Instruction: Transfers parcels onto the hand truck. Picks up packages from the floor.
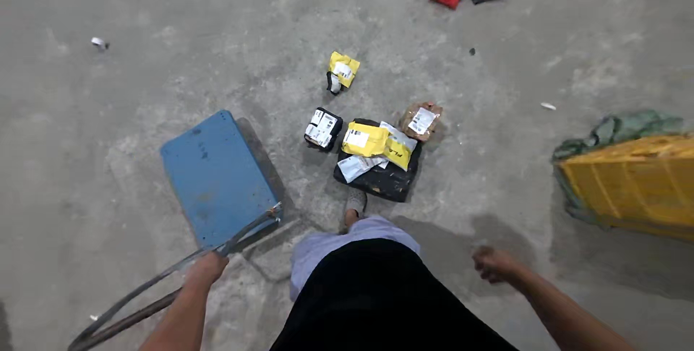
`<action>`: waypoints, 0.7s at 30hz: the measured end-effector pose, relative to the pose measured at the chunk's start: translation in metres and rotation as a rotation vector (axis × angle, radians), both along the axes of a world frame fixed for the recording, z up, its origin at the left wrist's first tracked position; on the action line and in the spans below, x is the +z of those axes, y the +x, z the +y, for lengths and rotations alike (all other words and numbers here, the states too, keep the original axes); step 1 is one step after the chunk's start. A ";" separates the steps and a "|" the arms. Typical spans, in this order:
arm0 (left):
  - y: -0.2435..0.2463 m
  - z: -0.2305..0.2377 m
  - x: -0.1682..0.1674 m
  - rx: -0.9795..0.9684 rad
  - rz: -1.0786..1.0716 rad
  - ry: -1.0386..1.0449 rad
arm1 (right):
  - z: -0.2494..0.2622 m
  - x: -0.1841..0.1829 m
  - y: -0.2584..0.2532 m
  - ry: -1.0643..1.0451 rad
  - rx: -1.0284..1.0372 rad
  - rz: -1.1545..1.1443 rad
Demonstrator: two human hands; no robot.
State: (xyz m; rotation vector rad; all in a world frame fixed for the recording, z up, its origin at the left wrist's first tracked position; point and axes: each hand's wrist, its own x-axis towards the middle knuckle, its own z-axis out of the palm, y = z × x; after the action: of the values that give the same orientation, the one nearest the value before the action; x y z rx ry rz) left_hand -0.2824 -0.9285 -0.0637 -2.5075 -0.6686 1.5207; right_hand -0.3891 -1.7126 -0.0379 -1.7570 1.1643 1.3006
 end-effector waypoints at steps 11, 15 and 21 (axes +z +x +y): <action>-0.213 -0.170 0.008 0.062 0.041 0.047 | -0.139 -0.016 0.035 0.017 0.480 0.023; -0.284 -0.187 0.013 0.075 0.067 0.077 | -0.123 0.003 0.119 0.004 0.596 -0.159; -0.343 -0.212 0.012 0.186 0.107 0.091 | -0.084 0.015 0.189 0.120 0.751 -0.305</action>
State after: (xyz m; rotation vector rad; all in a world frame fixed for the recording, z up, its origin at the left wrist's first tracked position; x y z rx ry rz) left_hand -0.6254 -1.1403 -0.0522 -2.3345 -0.9536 1.6303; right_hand -0.2005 -1.7963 -0.0233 -2.2973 0.2360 1.3828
